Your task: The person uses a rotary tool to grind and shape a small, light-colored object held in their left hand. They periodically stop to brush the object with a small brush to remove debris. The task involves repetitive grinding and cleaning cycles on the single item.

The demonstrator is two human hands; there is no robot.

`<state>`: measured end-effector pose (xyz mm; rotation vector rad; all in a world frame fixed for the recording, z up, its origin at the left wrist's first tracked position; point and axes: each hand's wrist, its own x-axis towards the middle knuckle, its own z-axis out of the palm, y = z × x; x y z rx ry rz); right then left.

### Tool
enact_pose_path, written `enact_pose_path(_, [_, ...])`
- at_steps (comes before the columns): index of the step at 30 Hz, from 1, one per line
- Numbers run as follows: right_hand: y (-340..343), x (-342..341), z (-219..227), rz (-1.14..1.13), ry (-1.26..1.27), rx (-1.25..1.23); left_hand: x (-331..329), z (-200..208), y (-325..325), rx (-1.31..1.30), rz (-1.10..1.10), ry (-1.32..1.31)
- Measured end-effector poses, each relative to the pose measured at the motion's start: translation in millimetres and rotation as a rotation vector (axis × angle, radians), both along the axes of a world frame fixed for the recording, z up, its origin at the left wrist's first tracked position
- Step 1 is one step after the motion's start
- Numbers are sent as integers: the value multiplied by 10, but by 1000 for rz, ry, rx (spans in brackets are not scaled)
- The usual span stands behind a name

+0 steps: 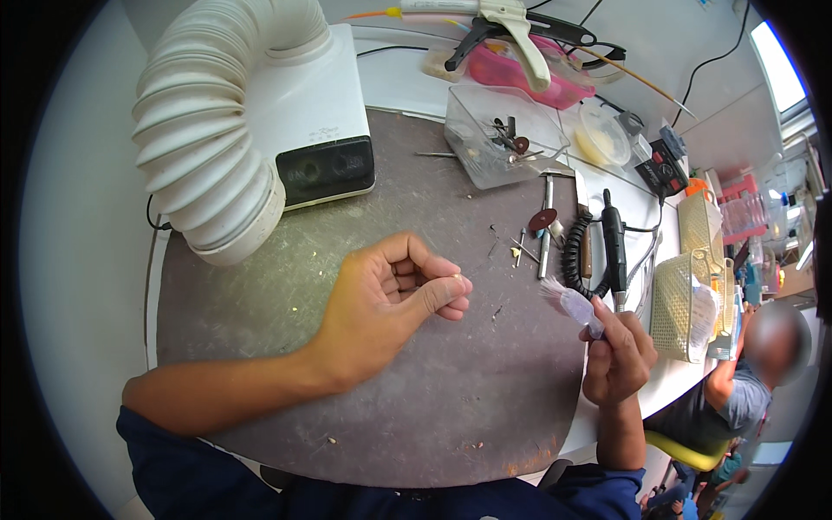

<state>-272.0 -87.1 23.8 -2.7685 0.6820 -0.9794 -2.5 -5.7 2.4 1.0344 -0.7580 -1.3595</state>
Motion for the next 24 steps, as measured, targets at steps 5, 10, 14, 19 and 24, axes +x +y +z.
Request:
enact_pose_path(5, [296, 254, -15, 122, 114, 95, -29, 3, -17, 43, 7, -63])
enact_pose_path(10, [340, 386, -53, 138, 241, 293, -31, -38, 0, -38, -8, -29])
enact_pose_path(14, [341, 387, -44, 105, 263, 303, -20, -34, 11, -47, -9, -58])
enact_pose_path(19, [333, 368, -33, 108, 268, 313, 4, -48, 13, -28, -12, -28])
enact_pose_path(24, [322, 337, -35, 96, 284, 303, 23, -38, 11, 16, 17, 25])
